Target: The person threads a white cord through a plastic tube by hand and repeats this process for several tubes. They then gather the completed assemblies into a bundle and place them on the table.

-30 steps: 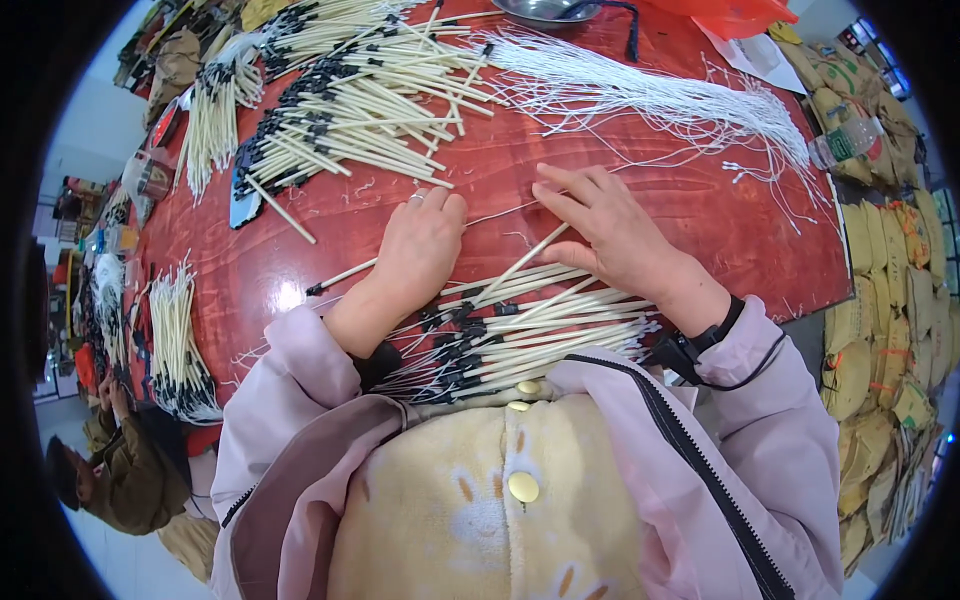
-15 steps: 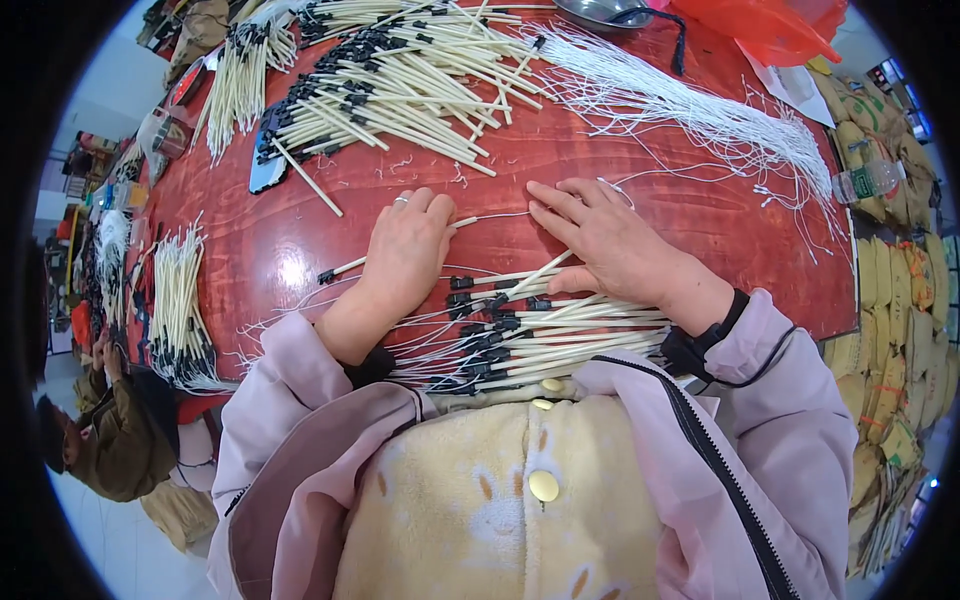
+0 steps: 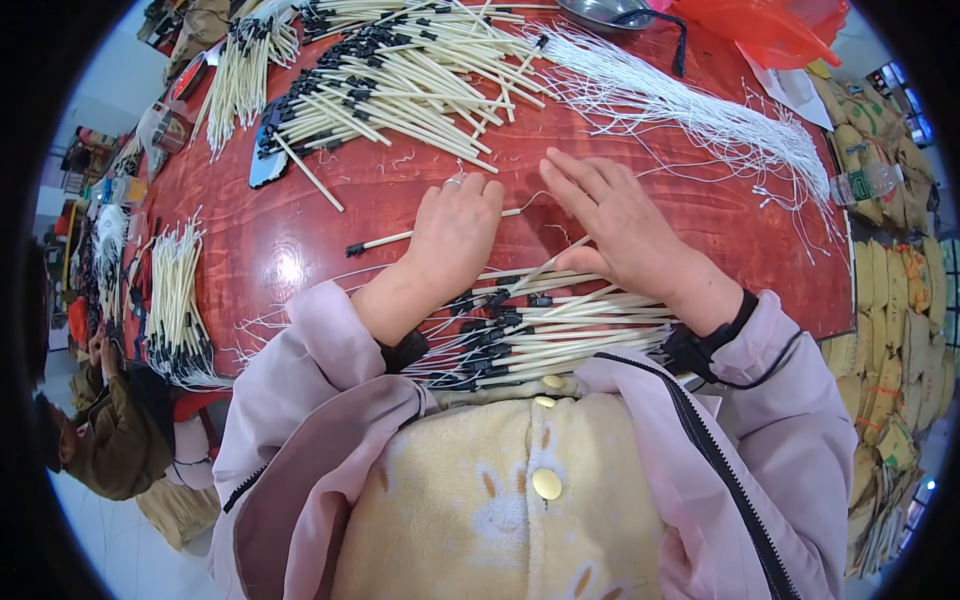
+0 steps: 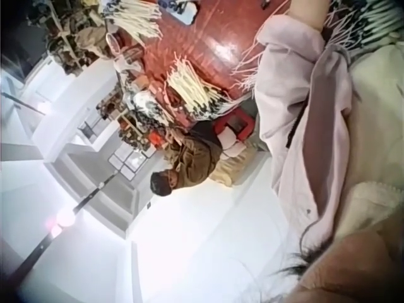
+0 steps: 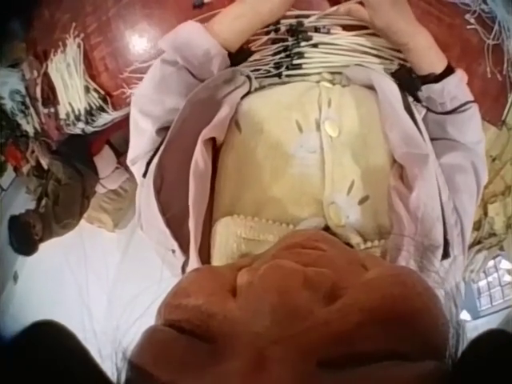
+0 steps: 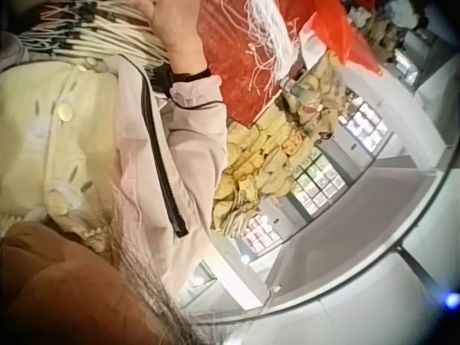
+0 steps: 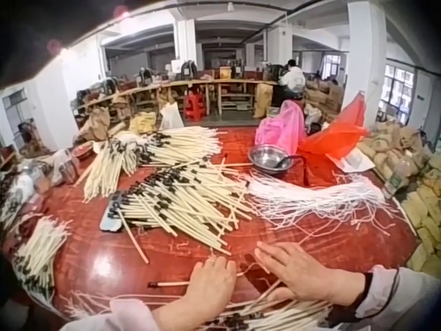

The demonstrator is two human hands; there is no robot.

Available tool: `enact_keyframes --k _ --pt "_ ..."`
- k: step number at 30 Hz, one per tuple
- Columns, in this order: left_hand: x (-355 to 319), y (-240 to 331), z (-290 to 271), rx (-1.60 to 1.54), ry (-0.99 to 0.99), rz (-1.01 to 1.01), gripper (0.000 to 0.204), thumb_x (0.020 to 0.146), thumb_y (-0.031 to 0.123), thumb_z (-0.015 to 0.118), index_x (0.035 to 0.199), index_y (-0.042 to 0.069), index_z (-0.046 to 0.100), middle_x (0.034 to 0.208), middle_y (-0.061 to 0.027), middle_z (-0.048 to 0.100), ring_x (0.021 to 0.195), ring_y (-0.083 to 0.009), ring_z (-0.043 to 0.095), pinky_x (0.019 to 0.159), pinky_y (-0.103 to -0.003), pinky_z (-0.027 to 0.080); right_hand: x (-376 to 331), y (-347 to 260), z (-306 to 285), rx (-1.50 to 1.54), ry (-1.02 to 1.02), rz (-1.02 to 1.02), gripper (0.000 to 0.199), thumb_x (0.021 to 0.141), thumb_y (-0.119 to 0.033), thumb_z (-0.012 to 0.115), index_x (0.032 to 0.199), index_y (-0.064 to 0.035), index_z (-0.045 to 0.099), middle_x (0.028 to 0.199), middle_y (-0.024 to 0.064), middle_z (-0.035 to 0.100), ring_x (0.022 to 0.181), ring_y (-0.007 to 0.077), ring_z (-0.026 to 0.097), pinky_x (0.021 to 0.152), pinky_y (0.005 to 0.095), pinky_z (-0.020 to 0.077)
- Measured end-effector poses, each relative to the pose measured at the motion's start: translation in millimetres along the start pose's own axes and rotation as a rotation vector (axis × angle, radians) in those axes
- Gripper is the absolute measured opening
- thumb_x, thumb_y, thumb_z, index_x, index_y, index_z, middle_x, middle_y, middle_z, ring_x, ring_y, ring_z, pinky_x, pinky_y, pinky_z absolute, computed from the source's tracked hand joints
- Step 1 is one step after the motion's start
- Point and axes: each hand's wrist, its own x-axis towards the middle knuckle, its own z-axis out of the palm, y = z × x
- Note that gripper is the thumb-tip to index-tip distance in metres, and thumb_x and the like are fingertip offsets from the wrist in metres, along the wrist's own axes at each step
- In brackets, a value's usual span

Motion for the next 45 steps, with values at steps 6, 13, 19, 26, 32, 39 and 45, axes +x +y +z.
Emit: enact_keyframes --k 6,13,19,26,32,39,45 --pt "-5 -1 2 -0.018 0.034 -0.016 0.015 0.085 0.01 0.064 0.099 0.007 0.062 0.098 -0.0098 0.065 0.098 -0.0272 0.066 0.08 -0.042 0.051 3 -8 8 -0.073 -0.125 -0.046 0.102 0.085 -0.071 0.055 0.147 0.0082 0.042 0.16 0.0197 0.035 0.137 0.0407 0.04 0.115 0.0517 0.0337" --pt "-4 -1 4 -0.031 0.047 -0.017 0.013 0.086 0.009 0.062 0.098 0.007 0.061 0.098 -0.0107 0.064 0.098 -0.0282 0.066 0.079 -0.042 0.051 8 -4 7 -0.043 -0.21 -0.055 0.103 0.085 -0.073 0.054 0.147 0.0084 0.042 0.16 0.0195 0.035 0.137 0.0406 0.04 0.115 0.0515 0.0339" --pt "-4 1 2 -0.072 0.043 -0.019 0.014 0.085 0.009 0.063 0.099 0.007 0.061 0.099 -0.0111 0.065 0.098 -0.0287 0.066 0.08 -0.042 0.051 5 -3 9 0.017 -0.163 -0.01 0.101 0.085 -0.073 0.054 0.147 0.0056 0.044 0.161 0.019 0.035 0.138 0.0412 0.039 0.115 0.0512 0.0337" --pt "-3 2 -2 -0.067 0.01 -0.031 0.015 0.085 0.008 0.063 0.1 0.006 0.061 0.101 -0.0115 0.065 0.099 -0.0292 0.066 0.08 -0.043 0.051 10 -4 16 -0.066 -0.156 0.008 0.098 0.085 -0.071 0.055 0.149 0.0019 0.045 0.16 0.019 0.035 0.138 0.0423 0.039 0.115 0.0512 0.0334" --pt "-3 2 -1 -0.09 0.031 -0.015 0.015 0.085 0.007 0.062 0.1 0.006 0.061 0.101 -0.012 0.065 0.099 -0.0297 0.066 0.08 -0.043 0.051 8 -4 12 -0.045 -0.175 -0.004 0.094 0.085 -0.069 0.059 0.148 -0.0002 0.047 0.159 0.0179 0.037 0.136 0.0412 0.041 0.114 0.0514 0.035" --pt "-2 -1 5 -0.049 0.044 -0.021 0.032 0.075 0.015 0.078 0.103 0.008 0.064 0.101 -0.0094 0.065 0.097 -0.0261 0.068 0.08 -0.042 0.052 7 1 -1 0.055 0.025 -0.116 0.08 0.086 -0.059 0.065 0.144 -0.0042 0.053 0.15 0.0148 0.049 0.128 0.039 0.048 0.109 0.0499 0.0391" --pt "-2 0 3 -0.062 0.019 -0.028 0.032 0.075 0.014 0.078 0.103 0.008 0.064 0.103 -0.0099 0.065 0.098 -0.0267 0.067 0.08 -0.042 0.052 11 4 12 0.024 0.047 -0.033 0.073 0.086 -0.05 0.07 0.139 -0.001 0.056 0.149 0.0149 0.05 0.127 0.0384 0.049 0.108 0.0493 0.0402"
